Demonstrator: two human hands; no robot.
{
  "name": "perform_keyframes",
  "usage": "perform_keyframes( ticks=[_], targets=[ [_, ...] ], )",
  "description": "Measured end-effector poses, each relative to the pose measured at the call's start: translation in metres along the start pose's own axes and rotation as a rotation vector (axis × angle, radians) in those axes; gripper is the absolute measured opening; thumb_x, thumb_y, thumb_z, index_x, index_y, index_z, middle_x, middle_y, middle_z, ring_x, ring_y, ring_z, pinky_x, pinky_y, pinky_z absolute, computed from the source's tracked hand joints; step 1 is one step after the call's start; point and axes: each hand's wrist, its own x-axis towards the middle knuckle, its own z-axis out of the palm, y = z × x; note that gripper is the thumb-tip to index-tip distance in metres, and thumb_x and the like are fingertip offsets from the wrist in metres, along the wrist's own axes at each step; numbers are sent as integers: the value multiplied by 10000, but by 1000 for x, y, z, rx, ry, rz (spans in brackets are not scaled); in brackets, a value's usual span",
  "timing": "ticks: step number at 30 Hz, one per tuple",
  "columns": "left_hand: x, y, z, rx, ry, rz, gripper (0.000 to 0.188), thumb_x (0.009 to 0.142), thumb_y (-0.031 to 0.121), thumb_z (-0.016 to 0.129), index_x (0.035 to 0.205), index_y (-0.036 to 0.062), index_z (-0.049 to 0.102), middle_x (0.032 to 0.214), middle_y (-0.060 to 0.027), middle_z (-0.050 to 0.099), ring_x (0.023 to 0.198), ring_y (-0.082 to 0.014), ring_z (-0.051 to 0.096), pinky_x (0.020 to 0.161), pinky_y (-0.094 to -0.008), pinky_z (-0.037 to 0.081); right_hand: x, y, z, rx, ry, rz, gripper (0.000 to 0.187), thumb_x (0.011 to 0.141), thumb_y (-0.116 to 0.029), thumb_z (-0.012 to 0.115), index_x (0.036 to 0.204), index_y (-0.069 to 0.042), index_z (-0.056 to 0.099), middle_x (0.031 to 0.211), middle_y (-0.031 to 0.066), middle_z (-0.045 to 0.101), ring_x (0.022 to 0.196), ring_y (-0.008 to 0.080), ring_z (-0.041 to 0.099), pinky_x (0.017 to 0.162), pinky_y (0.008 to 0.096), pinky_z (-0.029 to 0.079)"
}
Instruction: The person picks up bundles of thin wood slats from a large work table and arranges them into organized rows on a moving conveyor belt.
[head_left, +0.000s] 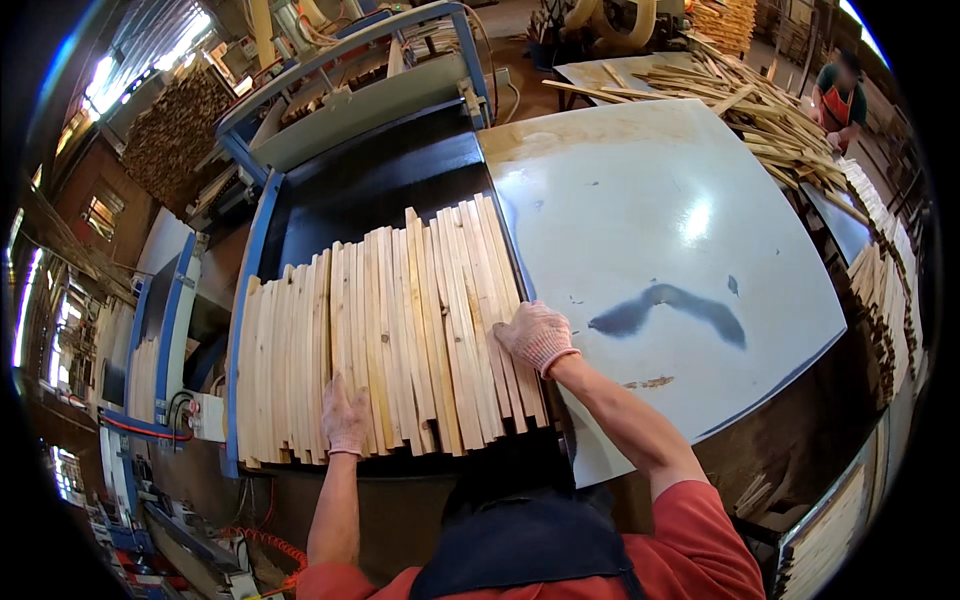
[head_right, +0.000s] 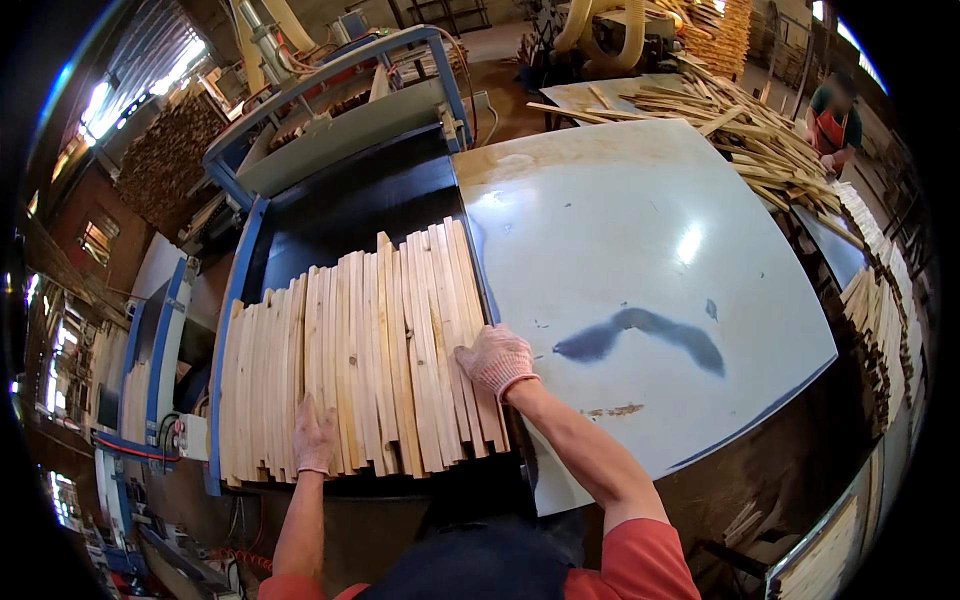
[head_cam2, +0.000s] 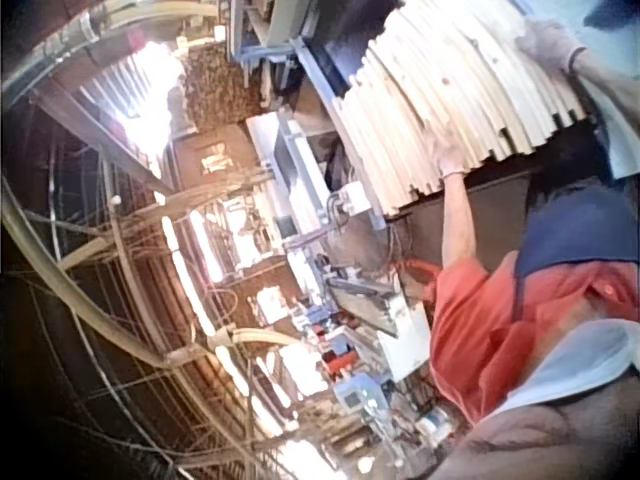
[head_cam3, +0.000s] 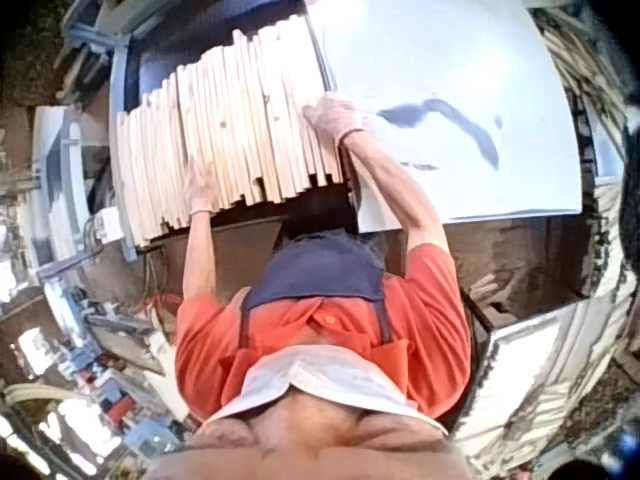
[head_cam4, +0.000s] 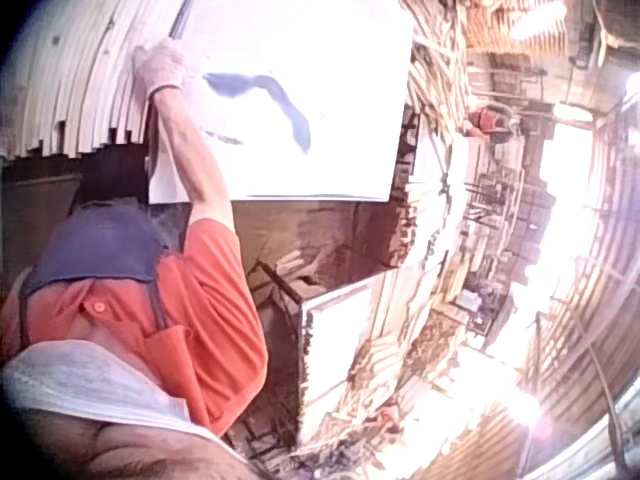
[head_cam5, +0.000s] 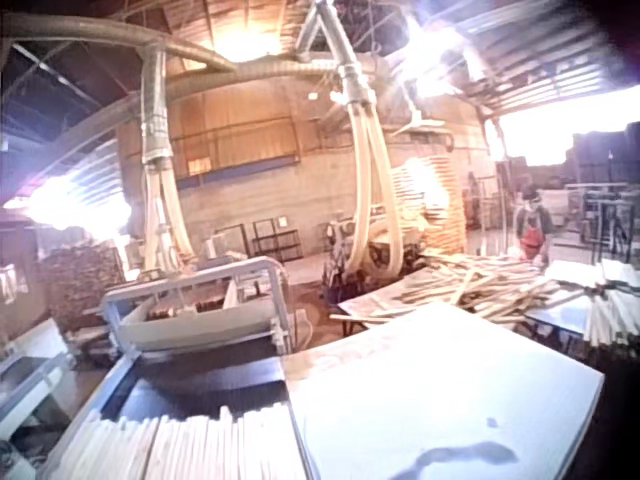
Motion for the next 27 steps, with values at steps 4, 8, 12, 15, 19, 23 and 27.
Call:
perform_keyframes(
  ticks=[4,8,12,15,19,23,27],
  targets=[
    [-3,-18,17,54,47,22,761,1026,413,675,1607,-16,434,1624,-274,492,1514,-434,454,1257,-498,385,-2,-1,-4,11,-34,-4,679,963,-577,664,1190,57,747,1214,291,739,1102,410,761,947,484,610],
    [-8,-10,10,4,-16,-33,728,1054,371,632,1625,-26,414,1654,-268,456,1552,-433,402,1284,-485,345,2,4,10,17,34,-23,671,992,-576,640,1168,64,745,1202,283,735,1098,416,756,943,486,611],
    [-3,-6,9,-38,-5,-40,718,1057,347,635,1636,-8,404,1657,-266,452,1542,-434,415,1278,-481,356,2,5,8,51,33,-12,671,1018,-578,601,1195,55,739,1230,270,728,1135,397,745,975,454,601],
    [-6,-13,7,13,8,-3,721,1050,350,650,1635,5,408,1649,-265,461,1528,-436,433,1265,-483,376,0,2,11,113,92,-27,642,985,-544,649,1134,73,749,1154,283,749,1067,405,769,913,466,621],
    [-4,-15,11,25,20,18,717,1040,388,655,1620,30,431,1623,-266,489,1501,-442,463,1233,-497,412,-8,-5,3,152,57,53,619,949,-531,669,1066,69,766,1075,289,780,1017,426,783,927,466,617],
    [-4,12,-1,70,5,-88,710,1057,440,636,1617,50,441,1597,-261,514,1484,-436,481,1224,-493,424,-9,-8,-7,72,-18,17,634,978,-529,615,1170,63,735,1200,300,738,1116,430,746,982,503,588],
    [-7,2,0,51,14,-51,694,1075,462,606,1638,97,429,1593,-261,512,1483,-436,481,1219,-493,429,-29,4,3,49,-2,-22,609,982,-509,616,1175,63,703,1170,294,732,1098,441,737,963,519,593]
  ],
)
